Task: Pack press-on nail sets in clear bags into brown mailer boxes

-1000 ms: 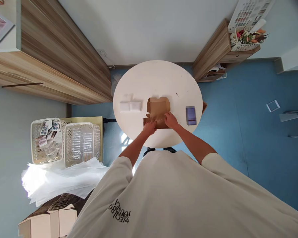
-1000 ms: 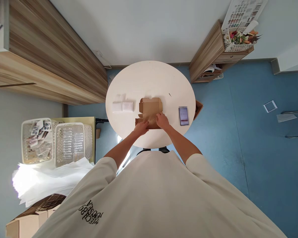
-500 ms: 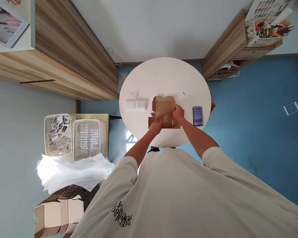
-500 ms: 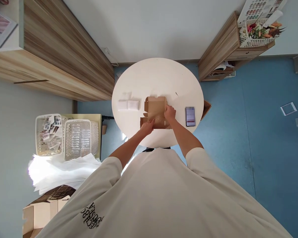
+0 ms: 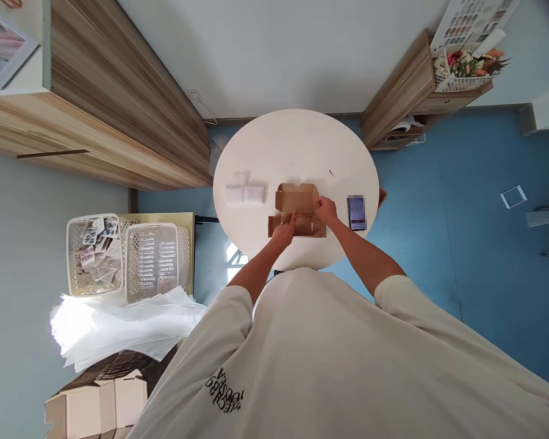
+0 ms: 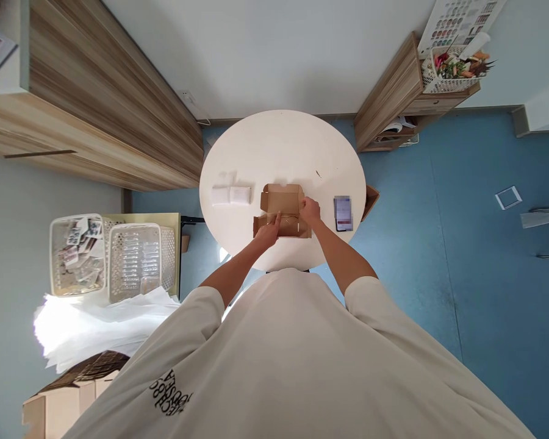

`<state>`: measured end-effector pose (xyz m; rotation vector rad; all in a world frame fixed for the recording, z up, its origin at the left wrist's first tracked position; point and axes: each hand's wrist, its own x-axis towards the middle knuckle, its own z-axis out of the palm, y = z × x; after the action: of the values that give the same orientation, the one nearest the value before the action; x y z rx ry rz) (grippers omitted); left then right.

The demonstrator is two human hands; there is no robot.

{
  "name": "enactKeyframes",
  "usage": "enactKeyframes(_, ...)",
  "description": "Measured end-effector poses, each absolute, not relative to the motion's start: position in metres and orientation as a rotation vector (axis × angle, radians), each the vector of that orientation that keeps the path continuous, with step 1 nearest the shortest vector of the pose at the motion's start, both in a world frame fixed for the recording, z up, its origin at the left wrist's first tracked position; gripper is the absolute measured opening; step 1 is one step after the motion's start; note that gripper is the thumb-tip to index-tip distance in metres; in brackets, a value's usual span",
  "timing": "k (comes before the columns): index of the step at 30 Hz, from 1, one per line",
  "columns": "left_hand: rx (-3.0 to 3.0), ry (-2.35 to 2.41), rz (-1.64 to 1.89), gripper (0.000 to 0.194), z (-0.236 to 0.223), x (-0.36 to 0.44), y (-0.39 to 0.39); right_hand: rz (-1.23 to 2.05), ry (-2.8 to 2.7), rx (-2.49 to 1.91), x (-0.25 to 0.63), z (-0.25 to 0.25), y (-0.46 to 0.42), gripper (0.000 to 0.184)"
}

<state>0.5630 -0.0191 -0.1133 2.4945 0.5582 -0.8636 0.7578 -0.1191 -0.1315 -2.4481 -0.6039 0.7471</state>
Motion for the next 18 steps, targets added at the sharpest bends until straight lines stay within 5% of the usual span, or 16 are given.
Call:
enactKeyframes(12,2.539,0.528,-0.864,0.091,-0.115,0.563,-0.020,0.518,-0.852,-2.634,0.731,-0.124,-0.136,0.036)
enactKeyframes(18,2.573,0.522,-0.819,0.091,-0.117,0.559,-0.022,0.721,-1.596,-2.510,0.686,-0.127,-0.143,0.066)
